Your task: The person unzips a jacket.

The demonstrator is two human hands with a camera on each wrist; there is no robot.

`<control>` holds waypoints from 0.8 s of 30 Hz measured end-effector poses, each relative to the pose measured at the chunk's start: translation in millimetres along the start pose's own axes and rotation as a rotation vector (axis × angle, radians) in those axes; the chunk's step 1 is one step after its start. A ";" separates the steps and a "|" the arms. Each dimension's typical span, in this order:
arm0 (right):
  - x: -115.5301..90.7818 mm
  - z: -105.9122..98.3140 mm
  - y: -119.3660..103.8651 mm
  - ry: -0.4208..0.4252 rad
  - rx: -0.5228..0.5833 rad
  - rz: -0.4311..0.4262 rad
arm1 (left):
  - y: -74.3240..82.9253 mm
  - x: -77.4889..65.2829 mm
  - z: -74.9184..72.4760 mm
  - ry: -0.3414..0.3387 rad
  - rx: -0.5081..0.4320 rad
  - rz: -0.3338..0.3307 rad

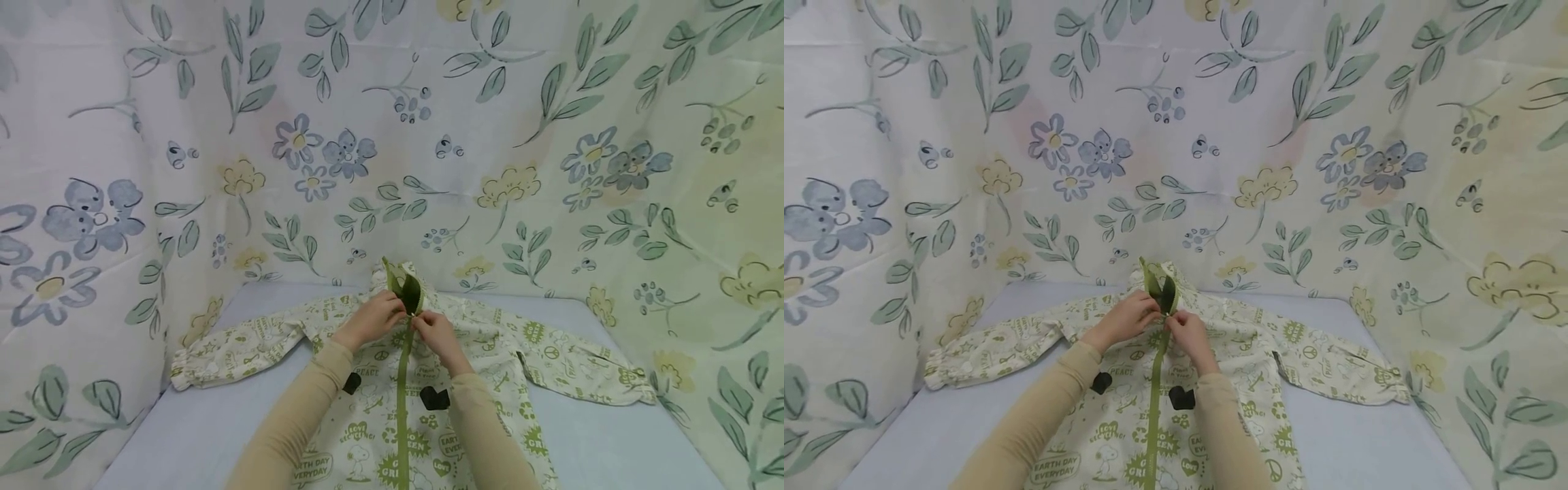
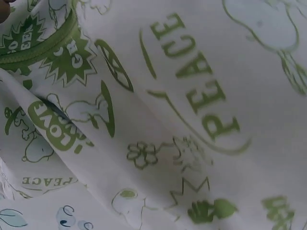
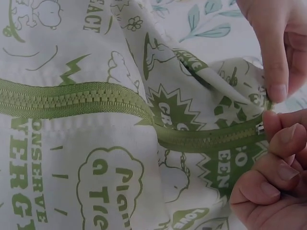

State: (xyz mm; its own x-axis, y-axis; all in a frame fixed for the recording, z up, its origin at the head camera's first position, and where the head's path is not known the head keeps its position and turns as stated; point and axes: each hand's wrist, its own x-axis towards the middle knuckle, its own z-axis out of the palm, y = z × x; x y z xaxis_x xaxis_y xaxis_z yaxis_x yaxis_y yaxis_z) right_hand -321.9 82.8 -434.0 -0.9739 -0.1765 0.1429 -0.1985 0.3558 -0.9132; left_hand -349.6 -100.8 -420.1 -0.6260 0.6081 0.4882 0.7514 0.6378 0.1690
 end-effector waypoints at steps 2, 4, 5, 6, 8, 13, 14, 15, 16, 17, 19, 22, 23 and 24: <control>0.8 1.2 0.6 0.006 -0.007 -0.004 | -0.8 -0.6 2.3 0.021 -0.055 -0.062; 1.5 2.5 0.6 0.014 -0.003 -0.004 | -1.2 -0.6 3.7 0.033 -0.111 -0.127; 1.8 3.2 0.9 0.018 0.001 -0.006 | -1.2 -0.3 4.1 0.038 -0.139 -0.156; 2.1 3.9 0.8 0.022 0.006 -0.007 | -1.2 0.1 4.4 0.044 -0.162 -0.179; 1.8 5.3 -0.2 0.027 0.020 -0.010 | -0.4 1.3 4.4 0.061 -0.199 -0.209; -0.3 8.5 -3.6 0.044 0.035 -0.021 | 3.3 4.1 3.5 0.113 -0.219 -0.214; -0.6 9.1 -3.8 0.049 0.033 -0.021 | 4.1 4.3 3.5 0.121 -0.219 -0.213; -0.8 9.7 -3.9 0.053 0.030 -0.024 | 5.1 4.3 3.5 0.125 -0.218 -0.216; -0.8 10.4 -3.3 0.056 0.022 -0.023 | 5.6 4.1 4.0 0.134 -0.219 -0.214; -1.2 11.1 -2.8 0.058 0.007 -0.022 | 6.3 3.7 4.4 0.139 -0.224 -0.215; -2.3 12.5 -0.8 0.056 -0.010 -0.010 | 7.2 2.7 4.5 0.151 -0.249 -0.234; -4.5 14.2 3.8 0.057 -0.011 0.019 | 6.4 2.5 3.4 0.175 -0.277 -0.254; -5.6 14.6 4.7 0.059 -0.011 0.027 | 6.2 3.1 2.0 0.183 -0.288 -0.260; -6.3 14.7 5.6 0.062 -0.002 0.035 | 5.5 4.0 0.8 0.192 -0.295 -0.263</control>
State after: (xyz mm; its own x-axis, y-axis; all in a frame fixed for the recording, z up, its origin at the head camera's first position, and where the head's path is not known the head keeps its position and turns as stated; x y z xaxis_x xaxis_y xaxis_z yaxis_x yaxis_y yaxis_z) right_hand -315.3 72.3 -445.6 -0.9852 -0.1065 0.1344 -0.1643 0.3630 -0.9172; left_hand -348.1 -94.5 -417.9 -0.7750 0.3262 0.5413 0.6163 0.5797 0.5330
